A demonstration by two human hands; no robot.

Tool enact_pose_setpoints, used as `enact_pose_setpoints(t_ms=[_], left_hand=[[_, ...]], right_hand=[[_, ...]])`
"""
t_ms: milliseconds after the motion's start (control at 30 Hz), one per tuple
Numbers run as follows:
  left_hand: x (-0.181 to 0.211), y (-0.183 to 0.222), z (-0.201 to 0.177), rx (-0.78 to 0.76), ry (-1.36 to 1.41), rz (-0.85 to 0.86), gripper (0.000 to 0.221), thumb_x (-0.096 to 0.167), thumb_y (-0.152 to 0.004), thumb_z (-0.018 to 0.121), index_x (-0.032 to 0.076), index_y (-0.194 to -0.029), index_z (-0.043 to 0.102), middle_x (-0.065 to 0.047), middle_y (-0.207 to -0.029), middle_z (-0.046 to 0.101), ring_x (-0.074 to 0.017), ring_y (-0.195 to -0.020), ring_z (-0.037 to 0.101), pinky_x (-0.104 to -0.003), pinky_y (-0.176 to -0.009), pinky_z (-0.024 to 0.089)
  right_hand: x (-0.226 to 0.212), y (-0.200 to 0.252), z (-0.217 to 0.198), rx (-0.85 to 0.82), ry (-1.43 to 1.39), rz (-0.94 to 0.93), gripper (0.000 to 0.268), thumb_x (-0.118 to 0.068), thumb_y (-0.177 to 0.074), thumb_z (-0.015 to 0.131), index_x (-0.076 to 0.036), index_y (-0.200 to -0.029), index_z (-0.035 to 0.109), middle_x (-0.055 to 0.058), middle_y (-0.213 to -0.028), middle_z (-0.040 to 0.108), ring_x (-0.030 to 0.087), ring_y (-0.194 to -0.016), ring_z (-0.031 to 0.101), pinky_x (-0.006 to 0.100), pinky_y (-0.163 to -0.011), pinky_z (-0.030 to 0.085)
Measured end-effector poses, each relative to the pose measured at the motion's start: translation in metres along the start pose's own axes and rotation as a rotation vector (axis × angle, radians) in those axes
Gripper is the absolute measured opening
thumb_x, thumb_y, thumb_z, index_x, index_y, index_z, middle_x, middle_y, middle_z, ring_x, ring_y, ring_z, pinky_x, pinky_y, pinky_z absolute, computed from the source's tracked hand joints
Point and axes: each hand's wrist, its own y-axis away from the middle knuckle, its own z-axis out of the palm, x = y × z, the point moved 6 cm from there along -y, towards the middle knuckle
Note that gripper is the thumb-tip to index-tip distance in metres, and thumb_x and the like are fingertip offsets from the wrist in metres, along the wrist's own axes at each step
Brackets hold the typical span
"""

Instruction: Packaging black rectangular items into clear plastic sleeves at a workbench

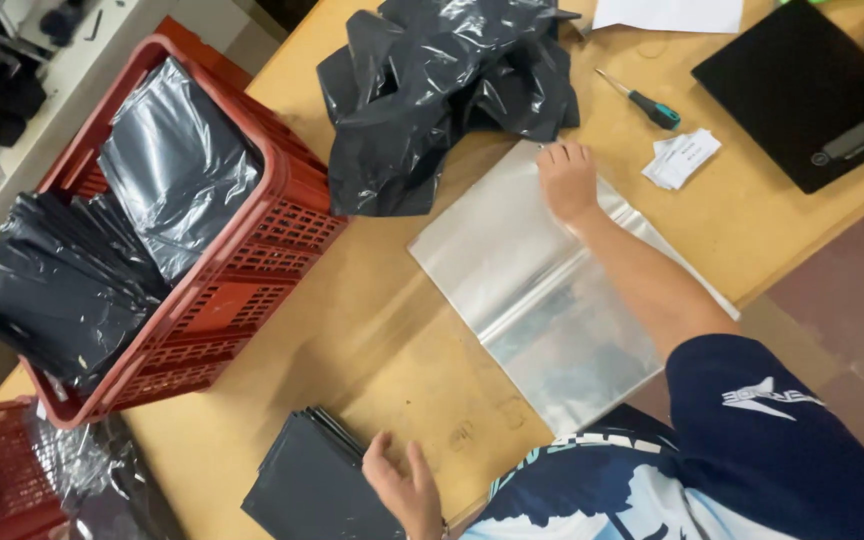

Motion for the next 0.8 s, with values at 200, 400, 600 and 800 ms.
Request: enact_pose_setpoints(t_ms=[200,400,600,800], left_hand=[[0.032,-0.011,0.054,-0.218,0.17,0.106,0.047,0.022,-0.089,0.07,0.008,-0.132,0.057,-0.01,-0.127,0.06,-0.0231,-0.119,0.06,-0.036,-0.092,0.054],[0.06,-0.057,0.121,-0.453,0.543,0.077,0.118,0.015,-0.072,0.094,-0.003,-0.159,0.017,-0.032,-0.16,0.026,-0.0481,-0.149,0.025,-0.069,-0.113,0.032],[0.009,-0.071,0.147,-0.427,1.113,-0.216,0.093,0.001,-0.079,0.083,0.008,-0.154,0.028,-0.012,-0.142,0.035,-0.0275,-0.119,0.035,-0.047,-0.09,0.041],[-0.141,-0.044,0.052,-0.08,1.06,-0.596,0.011,0.016,-0.09,0.078,0.011,-0.1,0.076,-0.004,-0.066,0.062,-0.0108,-0.052,0.055,-0.024,-0.044,0.044]], right_hand=[[-0.018,-0.006,-0.043,-0.281,-0.548,0.066,0.008,-0.012,-0.092,0.062,-0.013,-0.098,0.058,0.006,-0.083,0.063,0.03,-0.072,0.064,0.043,-0.065,0.047],[-0.093,-0.065,-0.202,-0.446,-1.36,0.086,0.018,0.004,-0.084,0.076,-0.01,-0.087,0.064,0.006,-0.085,0.069,0.021,-0.074,0.072,0.03,-0.07,0.057],[-0.174,-0.144,-0.275,-0.35,-1.836,0.048,0.024,0.013,-0.088,0.071,-0.002,-0.088,0.053,0.019,-0.094,0.068,0.02,-0.066,0.069,0.027,-0.055,0.057],[-0.295,-0.188,-0.24,-0.072,-1.447,-0.039,0.025,0.012,-0.09,0.065,-0.004,-0.102,0.05,0.018,-0.106,0.059,0.031,-0.09,0.064,0.038,-0.072,0.055]])
